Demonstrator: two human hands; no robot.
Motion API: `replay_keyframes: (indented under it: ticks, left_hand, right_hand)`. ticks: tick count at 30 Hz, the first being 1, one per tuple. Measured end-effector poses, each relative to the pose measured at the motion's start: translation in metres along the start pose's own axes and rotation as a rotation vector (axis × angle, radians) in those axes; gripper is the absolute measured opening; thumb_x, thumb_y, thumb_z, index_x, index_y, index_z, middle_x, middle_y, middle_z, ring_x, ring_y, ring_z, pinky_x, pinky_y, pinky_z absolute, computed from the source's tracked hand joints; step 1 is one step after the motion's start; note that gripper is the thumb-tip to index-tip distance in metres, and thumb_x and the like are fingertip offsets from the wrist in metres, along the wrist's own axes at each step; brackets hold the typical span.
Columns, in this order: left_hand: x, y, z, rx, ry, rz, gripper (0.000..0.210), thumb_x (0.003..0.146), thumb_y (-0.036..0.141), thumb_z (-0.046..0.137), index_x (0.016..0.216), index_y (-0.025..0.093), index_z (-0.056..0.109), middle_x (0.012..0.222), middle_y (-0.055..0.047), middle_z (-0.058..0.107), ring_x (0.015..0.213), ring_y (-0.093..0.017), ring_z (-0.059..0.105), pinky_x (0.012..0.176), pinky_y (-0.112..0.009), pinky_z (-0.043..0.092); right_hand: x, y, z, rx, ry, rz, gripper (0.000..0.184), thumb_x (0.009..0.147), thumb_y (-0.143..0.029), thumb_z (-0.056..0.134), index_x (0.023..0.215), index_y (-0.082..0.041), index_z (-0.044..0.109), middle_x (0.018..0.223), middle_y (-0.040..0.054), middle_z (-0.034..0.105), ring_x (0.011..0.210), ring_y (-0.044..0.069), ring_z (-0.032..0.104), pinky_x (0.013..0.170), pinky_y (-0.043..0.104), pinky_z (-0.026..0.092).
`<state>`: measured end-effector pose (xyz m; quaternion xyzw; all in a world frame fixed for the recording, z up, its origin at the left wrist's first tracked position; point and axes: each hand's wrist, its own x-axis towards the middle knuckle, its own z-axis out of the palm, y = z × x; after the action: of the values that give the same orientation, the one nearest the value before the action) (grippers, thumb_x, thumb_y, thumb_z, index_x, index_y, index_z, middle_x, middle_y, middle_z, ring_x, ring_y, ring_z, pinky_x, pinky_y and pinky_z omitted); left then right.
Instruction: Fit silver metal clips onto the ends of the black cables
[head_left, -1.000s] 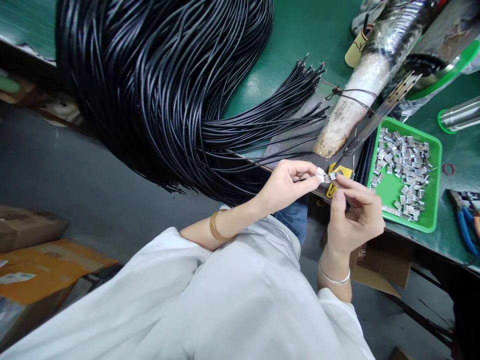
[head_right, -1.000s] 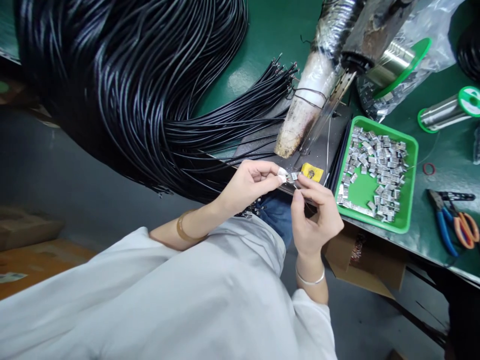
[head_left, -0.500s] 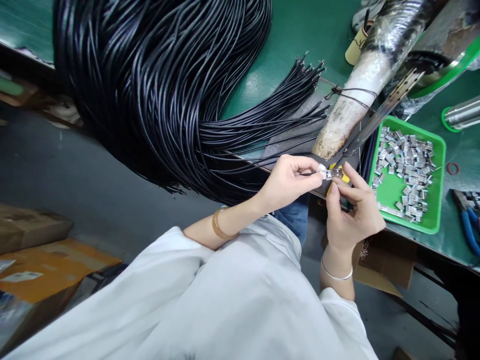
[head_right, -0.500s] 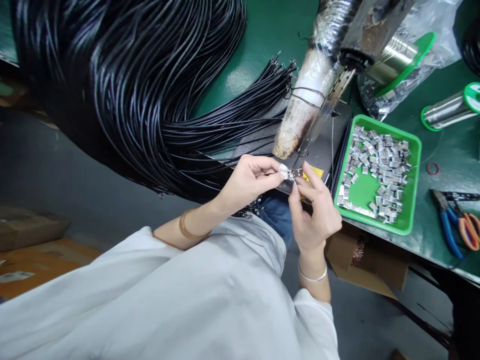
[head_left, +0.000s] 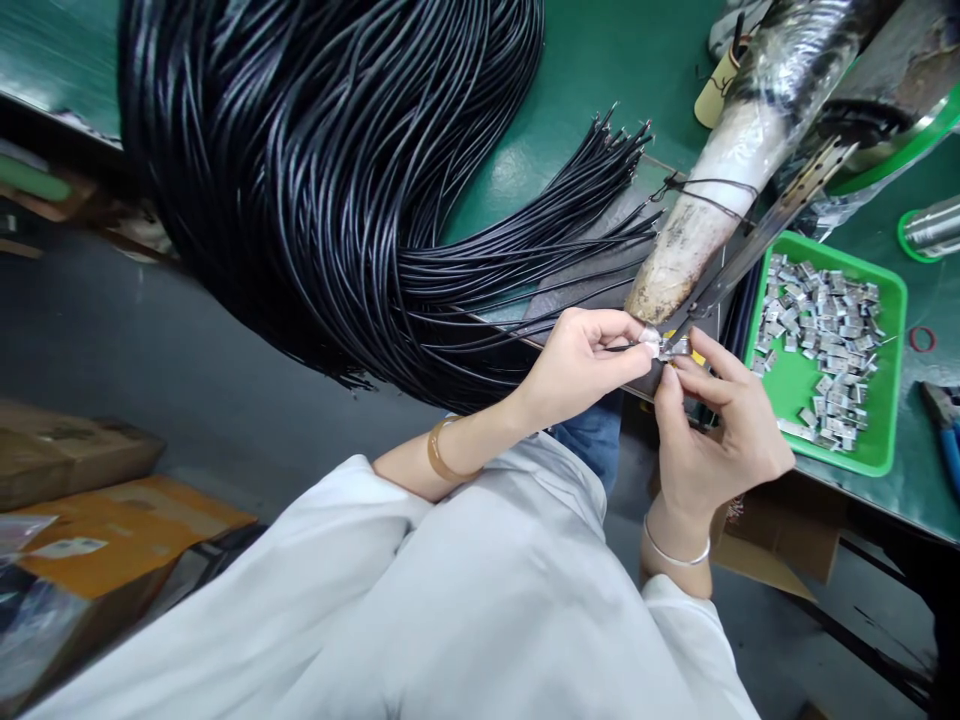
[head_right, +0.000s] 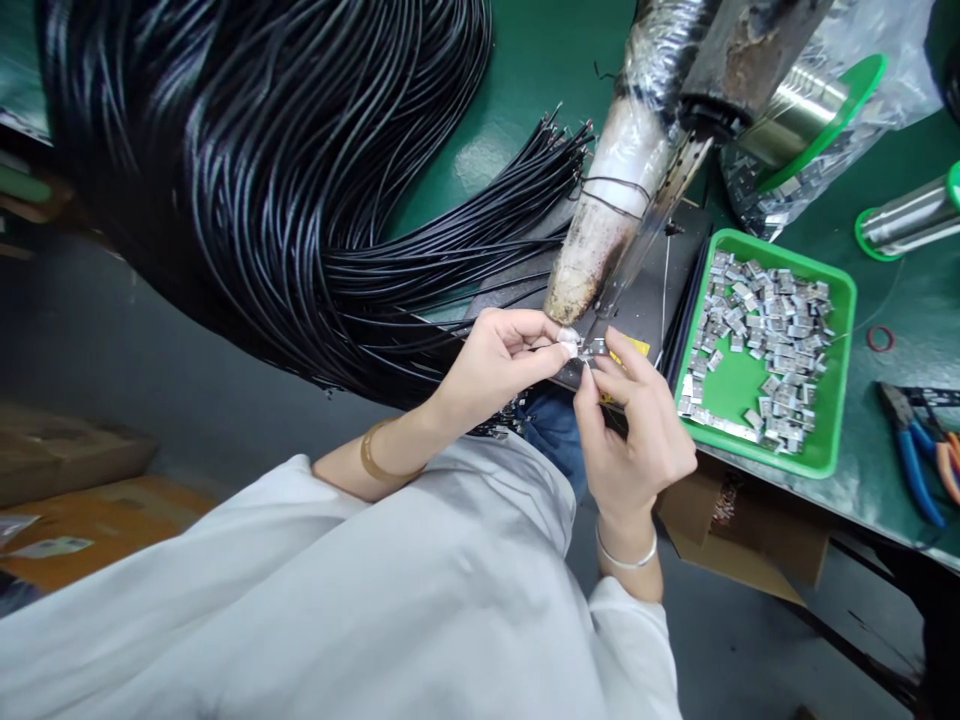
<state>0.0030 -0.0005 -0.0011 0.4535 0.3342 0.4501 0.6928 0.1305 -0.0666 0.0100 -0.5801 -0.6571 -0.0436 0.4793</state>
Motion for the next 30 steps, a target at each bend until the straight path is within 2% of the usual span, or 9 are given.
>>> replay_keyframes:
  ticks: [8, 12, 18, 25, 30]
  left_hand:
    - [-0.0036, -0.0005, -0.002, 0.074, -0.035, -0.056, 0.008, 0.073, 0.017, 0.066, 0.07, 0.011, 0.07, 0.061, 0.002, 0.057, 0.057, -0.006, 0.048, 0.056, -0.018, 0.04]
    - [-0.0055, 0.0022, -0.0019, 0.061, -0.055, -0.056, 0.014, 0.076, 0.021, 0.065, 0.068, 0.011, 0.069, 0.061, 0.001, 0.055, 0.057, -0.006, 0.047, 0.056, -0.019, 0.04]
    - [-0.0052, 0.0043, -0.0044, 0.084, -0.068, -0.051, 0.013, 0.074, 0.021, 0.067, 0.07, 0.01, 0.073, 0.067, -0.002, 0.063, 0.064, -0.009, 0.053, 0.061, -0.021, 0.044]
    - [-0.0032, 0.0033, -0.0077, 0.084, -0.076, -0.095, 0.009, 0.069, 0.017, 0.068, 0.069, 0.01, 0.073, 0.063, 0.0, 0.059, 0.057, -0.006, 0.046, 0.054, -0.02, 0.035]
    - [-0.0033, 0.0039, -0.0068, 0.017, -0.112, -0.1, 0.006, 0.068, 0.016, 0.067, 0.066, 0.011, 0.069, 0.064, 0.0, 0.061, 0.059, -0.007, 0.051, 0.059, -0.02, 0.041]
  right_hand:
    - [-0.007, 0.0048, -0.0026, -0.038, -0.018, 0.02, 0.017, 0.082, -0.01, 0.071, 0.097, -0.019, 0.067, 0.108, 0.0046, 0.077, 0.094, 0.018, 0.076, 0.07, 0.025, 0.063]
    - [-0.0056, 0.0031, -0.003, -0.042, 0.0, 0.043, 0.019, 0.081, -0.008, 0.072, 0.095, -0.02, 0.069, 0.101, 0.0027, 0.077, 0.086, 0.016, 0.076, 0.065, 0.023, 0.06]
    - [-0.0044, 0.0023, -0.0015, 0.014, 0.04, 0.048, 0.02, 0.076, -0.005, 0.075, 0.089, -0.019, 0.07, 0.099, 0.0039, 0.078, 0.086, 0.016, 0.075, 0.067, 0.024, 0.06]
    - [-0.0032, 0.001, 0.0017, 0.035, 0.079, 0.018, 0.016, 0.077, -0.005, 0.074, 0.084, -0.018, 0.069, 0.093, 0.0023, 0.078, 0.085, 0.016, 0.075, 0.076, 0.028, 0.061]
    - [-0.0074, 0.0025, 0.0017, 0.024, 0.091, 0.051, 0.013, 0.08, -0.009, 0.073, 0.087, -0.019, 0.07, 0.096, 0.0021, 0.078, 0.086, 0.018, 0.076, 0.072, 0.029, 0.062]
